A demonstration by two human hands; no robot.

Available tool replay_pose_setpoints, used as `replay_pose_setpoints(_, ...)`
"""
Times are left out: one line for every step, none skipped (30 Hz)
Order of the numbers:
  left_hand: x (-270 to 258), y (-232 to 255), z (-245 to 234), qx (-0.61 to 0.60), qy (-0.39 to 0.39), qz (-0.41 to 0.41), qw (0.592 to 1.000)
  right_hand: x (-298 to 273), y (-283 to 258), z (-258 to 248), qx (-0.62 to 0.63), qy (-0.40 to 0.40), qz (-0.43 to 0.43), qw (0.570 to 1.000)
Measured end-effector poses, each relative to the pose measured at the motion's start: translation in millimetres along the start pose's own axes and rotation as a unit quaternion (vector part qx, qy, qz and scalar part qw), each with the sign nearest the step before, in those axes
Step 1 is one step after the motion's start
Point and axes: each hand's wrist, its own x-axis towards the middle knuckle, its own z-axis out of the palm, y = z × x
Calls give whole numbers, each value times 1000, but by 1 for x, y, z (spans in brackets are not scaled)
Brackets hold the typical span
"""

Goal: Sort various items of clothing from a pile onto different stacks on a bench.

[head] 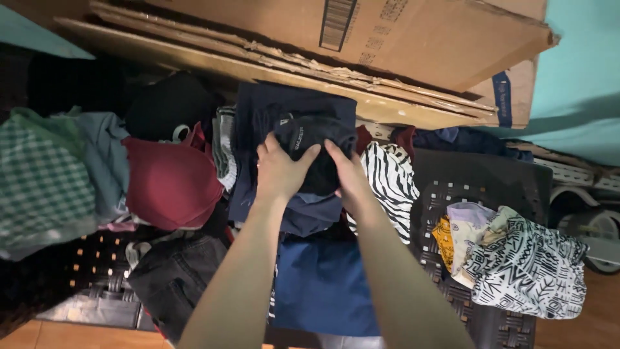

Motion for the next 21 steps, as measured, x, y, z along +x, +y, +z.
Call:
replay_pose_setpoints(4,2,0,-24,0,11,1000,2,-2,-3,33,-25,68,997)
replay_pose_setpoints(7,5,0,-47,0,22,999,4,-5,-5,67,-49,134,987)
replay_pose_setpoints(1,10,-9,-47,1,18,999,5,1,-6,65,-52,137,987)
replay_pose_setpoints(-6,16,-18,-62,7,16,998,6,7,-7,85,-72,116,987)
replay_pose_setpoints(-7,23,-26,-77,11,21,997,11,12,-7,109,-87,90,986)
replay_pose_setpoints(-7,29,-34,-77,10,24,997,14,11,0,111,-85,88,986)
replay_pose_setpoints(-8,34,-42,-74,33,23,996,15,12,5,104,-85,25,991)
replay_pose_setpoints(-9,38,-49,-71,56,22,996,16,13,10,97,-84,-37,991)
replay_pose_setpoints(0,26,-45,-69,52,20,996,26,17,11,97,-82,-32,991)
replay_pose_setpoints(7,13,-41,-37,49,-6,998,34,22,12,-33,-69,-56,996)
replay_pose_setpoints(12,-1,-38,-2,48,-33,998,41,27,14,-163,-59,-77,982)
replay_pose_setpoints(7,-10,-42,1,47,-38,998,27,23,7,-163,-62,-72,982)
replay_pose_setpoints(7,-16,-44,27,61,-21,998,17,16,1,-201,-53,-70,976)
replay_pose_setpoints(8,-22,-46,53,76,-3,996,7,8,-6,-238,-43,-67,968)
replay_pose_setpoints(-9,-19,-53,54,72,2,996,-7,3,-28,-235,-37,-67,969)
replay_pose_setpoints(-28,-16,-60,36,148,110,982,-22,-1,-51,-132,-70,-69,986)
replay_pose_setpoints(-50,-15,-68,17,219,212,952,-41,-3,-74,-30,-103,-66,992)
replay_pose_setpoints(-73,-23,-67,18,213,213,953,-58,9,-95,-29,-98,-63,993)
replay_pose_setpoints(-97,-29,-66,-85,158,130,975,-76,21,-119,-45,-44,-2,998)
replay_pose_setpoints(-122,-36,-65,-185,97,44,977,-95,32,-142,-61,10,60,996)
replay_pose_setpoints(-145,-71,-47,-185,93,46,977,-105,70,-170,-59,14,60,996)
